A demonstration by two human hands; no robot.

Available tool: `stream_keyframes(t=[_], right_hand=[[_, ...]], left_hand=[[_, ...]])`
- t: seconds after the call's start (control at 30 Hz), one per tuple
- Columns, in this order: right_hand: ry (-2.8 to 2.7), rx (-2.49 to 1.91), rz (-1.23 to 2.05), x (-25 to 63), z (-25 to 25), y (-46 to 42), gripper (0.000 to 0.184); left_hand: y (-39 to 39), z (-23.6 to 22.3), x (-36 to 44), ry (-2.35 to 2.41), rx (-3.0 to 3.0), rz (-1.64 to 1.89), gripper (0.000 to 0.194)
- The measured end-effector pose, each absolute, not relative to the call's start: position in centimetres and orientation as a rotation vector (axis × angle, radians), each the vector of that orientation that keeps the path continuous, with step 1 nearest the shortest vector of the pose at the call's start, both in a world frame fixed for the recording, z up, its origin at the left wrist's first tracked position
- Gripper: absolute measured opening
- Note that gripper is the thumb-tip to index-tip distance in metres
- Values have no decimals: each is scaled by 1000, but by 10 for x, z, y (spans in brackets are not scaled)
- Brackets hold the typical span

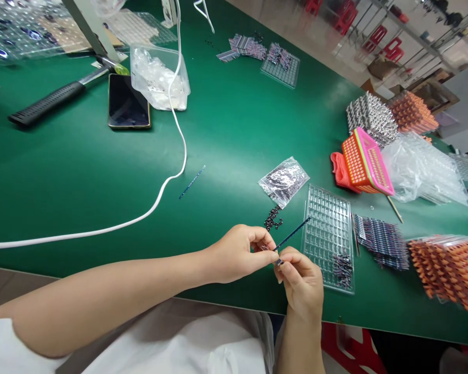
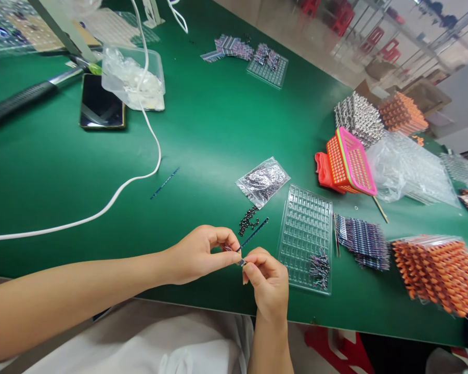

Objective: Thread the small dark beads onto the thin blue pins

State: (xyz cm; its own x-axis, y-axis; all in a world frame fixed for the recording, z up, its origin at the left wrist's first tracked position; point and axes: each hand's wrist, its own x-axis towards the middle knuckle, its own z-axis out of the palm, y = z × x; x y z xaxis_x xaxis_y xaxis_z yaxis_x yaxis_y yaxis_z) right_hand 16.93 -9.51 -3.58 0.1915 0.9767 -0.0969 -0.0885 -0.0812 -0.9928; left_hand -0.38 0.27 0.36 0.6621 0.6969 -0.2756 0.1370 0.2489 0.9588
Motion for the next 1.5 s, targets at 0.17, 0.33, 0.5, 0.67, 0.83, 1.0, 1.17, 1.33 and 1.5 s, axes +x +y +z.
stream_keyframes(t=[0.17, 0.33, 0.5, 0.67, 0.83, 1.0, 1.17, 1.33, 1.5], right_hand=[[-962, -1266, 1170, 170, -37, -95, 12], [-961, -1271, 1180, 170, -37, -95, 10], [-956, -1226, 1190, 170, -38, -96, 7], [-947, -1239, 1183, 171, -40, -96, 7], [-928, -1242, 1183, 171, -39, -95, 6], [-887, -1196, 1249, 171, -38, -93, 4], [-836, -1155, 1353, 173, -39, -93, 4], [-805, -1140, 1401, 174, -39, -92, 4], [-797, -1142, 1403, 173, -39, -91, 5]], left_hand=[[2, 3, -3, 789, 1257, 428, 14], [3, 5, -4, 794, 1269, 424, 13], [4, 6, -4, 799, 1285, 427, 13], [3, 6, -4, 809, 1286, 421, 13], [3, 6, -4, 810, 1302, 430, 12], [3, 6, -4, 800, 1301, 416, 12], [4, 4, -3, 773, 1232, 373, 13], [4, 2, -3, 748, 1175, 364, 13], [4, 3, -3, 738, 1159, 346, 13]])
